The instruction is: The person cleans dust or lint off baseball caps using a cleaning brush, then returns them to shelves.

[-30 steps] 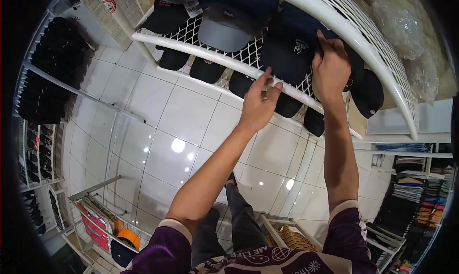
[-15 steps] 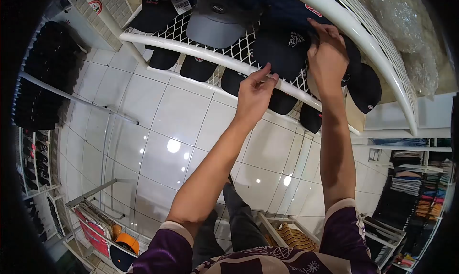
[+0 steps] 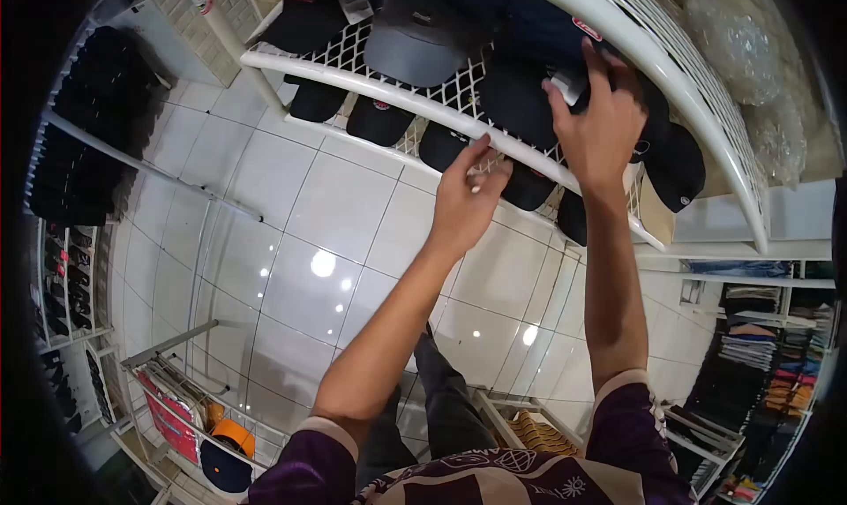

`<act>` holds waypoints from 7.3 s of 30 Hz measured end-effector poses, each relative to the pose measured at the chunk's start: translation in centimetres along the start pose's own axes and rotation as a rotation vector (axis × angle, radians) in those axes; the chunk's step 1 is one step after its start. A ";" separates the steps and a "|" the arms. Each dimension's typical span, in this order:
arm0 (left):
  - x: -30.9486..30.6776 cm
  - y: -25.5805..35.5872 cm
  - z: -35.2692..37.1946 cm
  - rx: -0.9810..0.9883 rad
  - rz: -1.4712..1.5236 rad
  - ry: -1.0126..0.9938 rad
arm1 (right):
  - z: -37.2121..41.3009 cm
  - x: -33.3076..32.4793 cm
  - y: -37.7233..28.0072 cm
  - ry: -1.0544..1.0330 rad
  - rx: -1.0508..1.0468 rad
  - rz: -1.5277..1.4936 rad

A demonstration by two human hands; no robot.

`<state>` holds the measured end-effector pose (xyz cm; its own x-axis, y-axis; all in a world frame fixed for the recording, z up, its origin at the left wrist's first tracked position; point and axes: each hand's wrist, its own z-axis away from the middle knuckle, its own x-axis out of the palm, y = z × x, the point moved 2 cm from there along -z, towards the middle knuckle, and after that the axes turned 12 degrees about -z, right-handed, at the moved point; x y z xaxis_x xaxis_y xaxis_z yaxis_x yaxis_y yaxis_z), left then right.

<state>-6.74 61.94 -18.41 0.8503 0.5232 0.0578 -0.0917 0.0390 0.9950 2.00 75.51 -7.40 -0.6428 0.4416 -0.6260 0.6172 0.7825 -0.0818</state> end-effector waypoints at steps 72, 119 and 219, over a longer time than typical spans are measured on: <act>-29.2 4.7 63.9 -0.013 0.588 1.064 | 20.5 -18.6 -54.4 -2.026 0.928 -1.713; -10.4 28.4 23.5 -0.003 0.100 0.360 | -11.6 -20.8 -20.0 -0.403 -0.491 -1.229; -9.3 17.0 31.7 0.010 0.556 0.413 | 3.6 -14.5 -19.6 -0.590 0.470 -1.834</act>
<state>0.22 30.68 0.50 0.4114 0.7444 0.5259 -0.4500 -0.3358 0.8275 0.88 52.21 0.55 -0.3927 -0.8675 0.3055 -0.3788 -0.1501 -0.9132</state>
